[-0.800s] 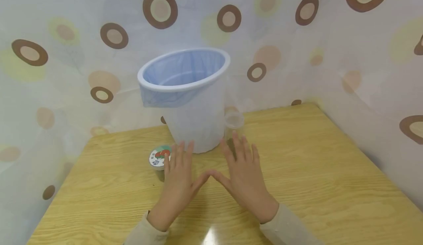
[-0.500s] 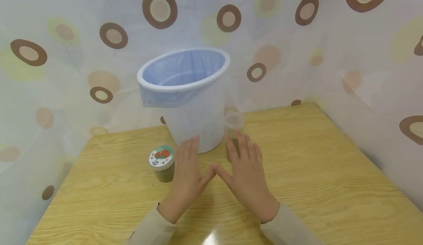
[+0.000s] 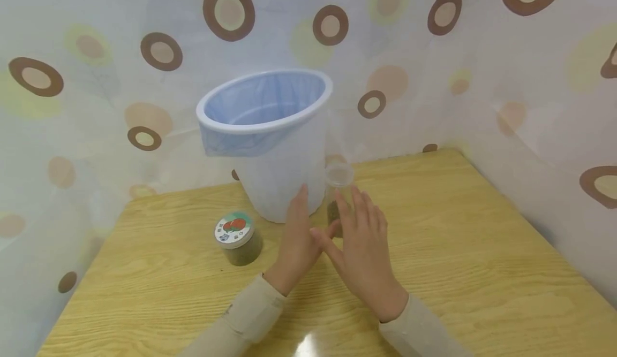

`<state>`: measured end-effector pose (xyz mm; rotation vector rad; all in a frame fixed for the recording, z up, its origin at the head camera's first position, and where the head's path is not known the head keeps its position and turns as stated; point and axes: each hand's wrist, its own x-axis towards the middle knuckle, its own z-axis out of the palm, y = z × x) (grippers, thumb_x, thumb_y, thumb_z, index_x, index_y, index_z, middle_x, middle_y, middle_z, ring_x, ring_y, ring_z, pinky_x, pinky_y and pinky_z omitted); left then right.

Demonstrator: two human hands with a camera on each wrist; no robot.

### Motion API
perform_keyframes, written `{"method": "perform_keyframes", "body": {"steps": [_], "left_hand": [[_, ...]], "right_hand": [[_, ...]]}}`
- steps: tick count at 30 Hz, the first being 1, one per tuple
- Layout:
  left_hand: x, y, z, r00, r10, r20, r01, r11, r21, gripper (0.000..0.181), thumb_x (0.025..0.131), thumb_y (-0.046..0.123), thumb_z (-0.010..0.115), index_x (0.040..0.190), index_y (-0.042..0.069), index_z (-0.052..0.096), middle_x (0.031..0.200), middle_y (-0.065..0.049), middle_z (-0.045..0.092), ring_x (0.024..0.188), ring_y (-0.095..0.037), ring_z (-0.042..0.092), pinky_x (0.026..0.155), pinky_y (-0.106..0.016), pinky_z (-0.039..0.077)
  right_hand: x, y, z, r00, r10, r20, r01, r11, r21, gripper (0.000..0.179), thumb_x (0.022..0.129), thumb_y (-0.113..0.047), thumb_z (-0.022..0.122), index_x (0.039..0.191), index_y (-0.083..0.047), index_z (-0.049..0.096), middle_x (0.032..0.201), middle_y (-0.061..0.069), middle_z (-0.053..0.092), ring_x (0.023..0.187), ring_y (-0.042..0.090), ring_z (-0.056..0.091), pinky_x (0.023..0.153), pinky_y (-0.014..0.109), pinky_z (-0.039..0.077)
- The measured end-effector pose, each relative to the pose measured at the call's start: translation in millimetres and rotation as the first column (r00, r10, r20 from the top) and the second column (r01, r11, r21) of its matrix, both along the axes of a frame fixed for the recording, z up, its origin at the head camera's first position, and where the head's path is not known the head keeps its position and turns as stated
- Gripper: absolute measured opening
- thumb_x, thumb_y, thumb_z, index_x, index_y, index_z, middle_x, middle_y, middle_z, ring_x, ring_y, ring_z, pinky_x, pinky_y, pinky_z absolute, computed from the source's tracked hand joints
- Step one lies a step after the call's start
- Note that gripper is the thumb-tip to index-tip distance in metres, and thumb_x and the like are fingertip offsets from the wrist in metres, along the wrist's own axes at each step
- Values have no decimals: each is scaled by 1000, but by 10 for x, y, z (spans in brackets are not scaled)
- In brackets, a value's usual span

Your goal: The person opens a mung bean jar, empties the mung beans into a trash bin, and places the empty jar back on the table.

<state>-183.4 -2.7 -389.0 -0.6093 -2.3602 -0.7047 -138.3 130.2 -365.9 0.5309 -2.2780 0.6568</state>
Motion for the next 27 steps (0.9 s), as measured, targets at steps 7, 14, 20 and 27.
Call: {"method": "perform_keyframes", "body": {"steps": [7,14,20,27], "left_hand": [[-127,115,-30,995,-3,100,-3,998,59,83,91,34,65,143,-13,21,133,-28,44,121,-36,50,99,-41,44],[-236,240,-8,975,-54,216,24,990,138,83,91,30,67,146,-8,17,135,-27,42,124,-36,48,101,-41,43],[-286,308,-39,953,-83,291,30,983,182,82,92,27,65,147,-6,14,135,-28,43,124,-37,48,100,-44,43],[-312,355,-66,942,-71,328,9,983,185,78,94,26,64,146,-7,17,132,-27,46,116,-37,54,93,-43,49]], "right_hand": [[-15,15,9,1000,-7,12,7,1000,-19,82,95,-64,30,140,3,42,144,30,35,128,52,35,95,70,27],[-25,47,26,999,-15,31,16,999,-33,81,95,-63,33,140,4,42,144,30,35,128,52,36,95,70,28],[-23,74,41,999,-22,39,24,999,-39,79,96,-61,35,139,4,42,143,30,36,126,53,37,93,71,29],[-36,91,33,998,-29,50,31,998,-52,77,96,-61,35,139,3,43,144,29,36,126,52,37,94,71,28]]}}
